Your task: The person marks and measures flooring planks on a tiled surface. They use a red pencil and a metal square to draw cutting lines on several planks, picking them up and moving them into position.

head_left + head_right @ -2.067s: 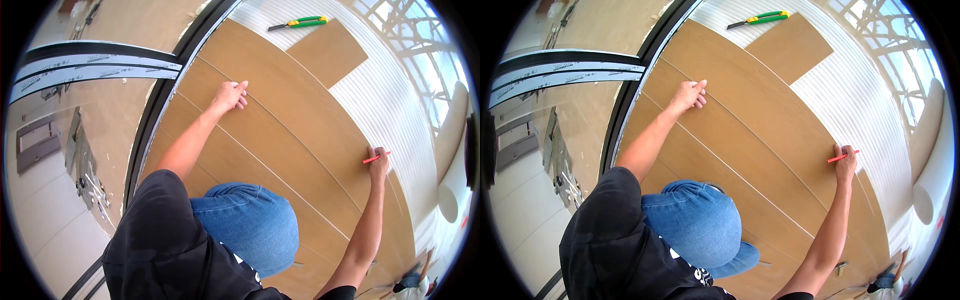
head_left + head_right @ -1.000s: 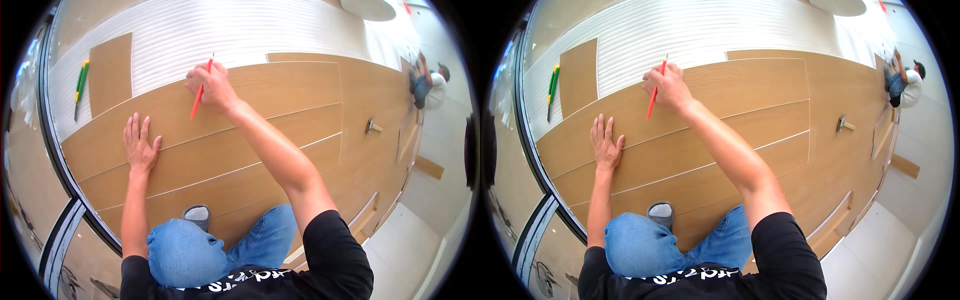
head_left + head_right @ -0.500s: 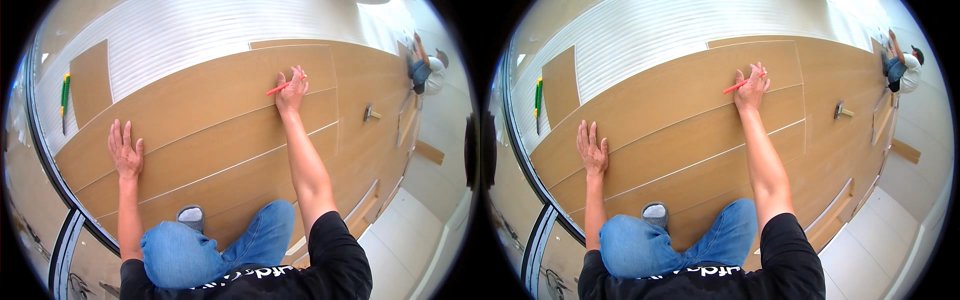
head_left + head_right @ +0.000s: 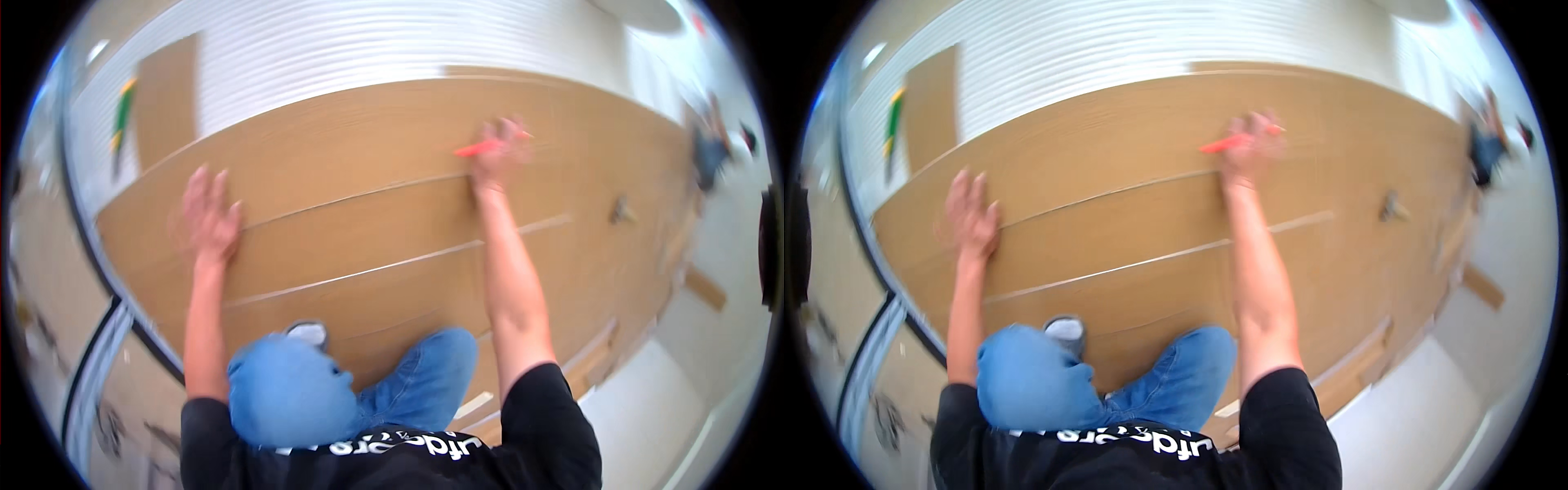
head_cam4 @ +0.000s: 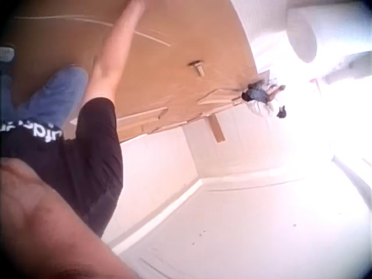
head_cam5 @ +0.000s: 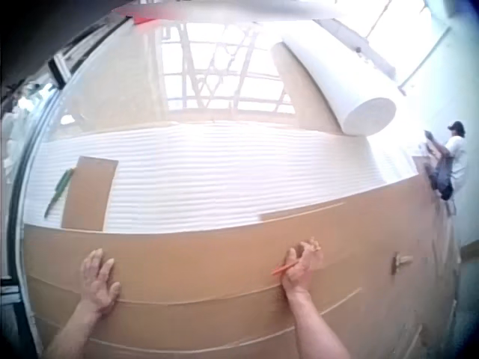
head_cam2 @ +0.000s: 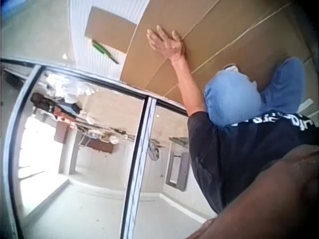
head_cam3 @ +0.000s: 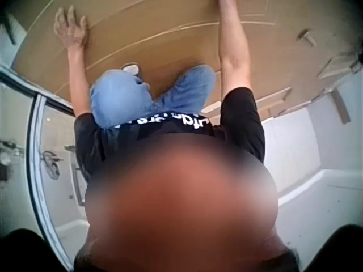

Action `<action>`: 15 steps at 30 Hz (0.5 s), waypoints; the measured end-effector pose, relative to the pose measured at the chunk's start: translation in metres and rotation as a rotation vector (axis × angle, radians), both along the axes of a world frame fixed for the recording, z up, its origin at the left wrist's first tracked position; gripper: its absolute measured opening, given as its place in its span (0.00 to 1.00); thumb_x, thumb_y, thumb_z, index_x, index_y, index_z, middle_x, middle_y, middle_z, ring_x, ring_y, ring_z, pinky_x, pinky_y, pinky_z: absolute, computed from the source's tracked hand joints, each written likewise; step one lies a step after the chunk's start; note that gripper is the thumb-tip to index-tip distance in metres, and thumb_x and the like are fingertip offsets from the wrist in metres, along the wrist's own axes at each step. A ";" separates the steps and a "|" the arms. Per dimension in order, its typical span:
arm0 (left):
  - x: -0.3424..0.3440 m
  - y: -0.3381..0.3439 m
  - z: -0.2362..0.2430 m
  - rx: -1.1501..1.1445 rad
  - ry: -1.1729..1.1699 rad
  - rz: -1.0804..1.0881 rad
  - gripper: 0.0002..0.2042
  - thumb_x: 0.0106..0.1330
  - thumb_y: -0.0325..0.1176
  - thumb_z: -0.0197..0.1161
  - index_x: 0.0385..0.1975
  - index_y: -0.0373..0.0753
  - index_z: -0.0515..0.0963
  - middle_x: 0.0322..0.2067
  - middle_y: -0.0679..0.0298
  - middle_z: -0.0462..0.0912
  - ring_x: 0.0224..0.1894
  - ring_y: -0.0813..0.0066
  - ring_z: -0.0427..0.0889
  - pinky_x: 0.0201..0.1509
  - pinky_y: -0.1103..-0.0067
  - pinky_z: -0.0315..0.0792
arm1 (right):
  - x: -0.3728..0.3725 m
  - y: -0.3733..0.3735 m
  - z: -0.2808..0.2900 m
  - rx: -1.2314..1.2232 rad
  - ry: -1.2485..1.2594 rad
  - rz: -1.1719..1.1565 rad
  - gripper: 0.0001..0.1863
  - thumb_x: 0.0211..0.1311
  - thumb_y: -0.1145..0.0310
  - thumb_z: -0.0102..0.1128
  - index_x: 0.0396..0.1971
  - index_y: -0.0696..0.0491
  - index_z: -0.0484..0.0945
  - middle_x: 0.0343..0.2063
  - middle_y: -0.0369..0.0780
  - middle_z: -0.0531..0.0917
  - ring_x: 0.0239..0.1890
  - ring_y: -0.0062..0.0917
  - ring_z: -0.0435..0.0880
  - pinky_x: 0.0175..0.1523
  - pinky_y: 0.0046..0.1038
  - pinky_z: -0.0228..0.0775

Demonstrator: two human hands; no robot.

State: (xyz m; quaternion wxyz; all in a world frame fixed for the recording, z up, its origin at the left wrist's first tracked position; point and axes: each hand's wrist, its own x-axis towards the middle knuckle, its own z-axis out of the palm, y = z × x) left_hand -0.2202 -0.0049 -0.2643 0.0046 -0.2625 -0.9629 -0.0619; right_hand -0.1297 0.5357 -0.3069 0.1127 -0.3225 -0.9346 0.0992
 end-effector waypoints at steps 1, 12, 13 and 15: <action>0.000 0.008 -0.004 0.074 0.025 -0.043 0.31 0.69 0.42 0.62 0.74 0.44 0.70 0.77 0.52 0.63 0.79 0.52 0.59 0.79 0.55 0.55 | 0.011 0.011 0.003 0.038 0.098 0.189 0.16 0.68 0.57 0.64 0.48 0.52 0.78 0.46 0.47 0.81 0.53 0.44 0.77 0.62 0.49 0.66; -0.001 0.019 -0.007 0.066 -0.002 0.045 0.32 0.75 0.60 0.53 0.75 0.55 0.68 0.79 0.58 0.58 0.80 0.60 0.56 0.81 0.58 0.49 | 0.018 0.015 0.012 0.020 0.072 -0.001 0.18 0.74 0.57 0.56 0.49 0.58 0.79 0.51 0.41 0.84 0.55 0.40 0.81 0.61 0.46 0.71; 0.001 0.018 -0.008 0.075 0.002 0.042 0.32 0.75 0.60 0.54 0.75 0.55 0.69 0.79 0.58 0.58 0.80 0.60 0.57 0.81 0.58 0.49 | 0.018 0.013 0.012 0.025 0.125 0.009 0.17 0.75 0.58 0.55 0.47 0.59 0.79 0.52 0.40 0.83 0.56 0.39 0.80 0.61 0.45 0.70; 0.002 0.015 -0.009 0.086 0.007 0.043 0.32 0.74 0.60 0.54 0.74 0.55 0.69 0.79 0.59 0.58 0.80 0.60 0.57 0.81 0.58 0.50 | 0.018 0.011 0.015 0.032 0.180 0.024 0.16 0.76 0.59 0.54 0.46 0.59 0.78 0.53 0.39 0.82 0.57 0.39 0.79 0.62 0.45 0.69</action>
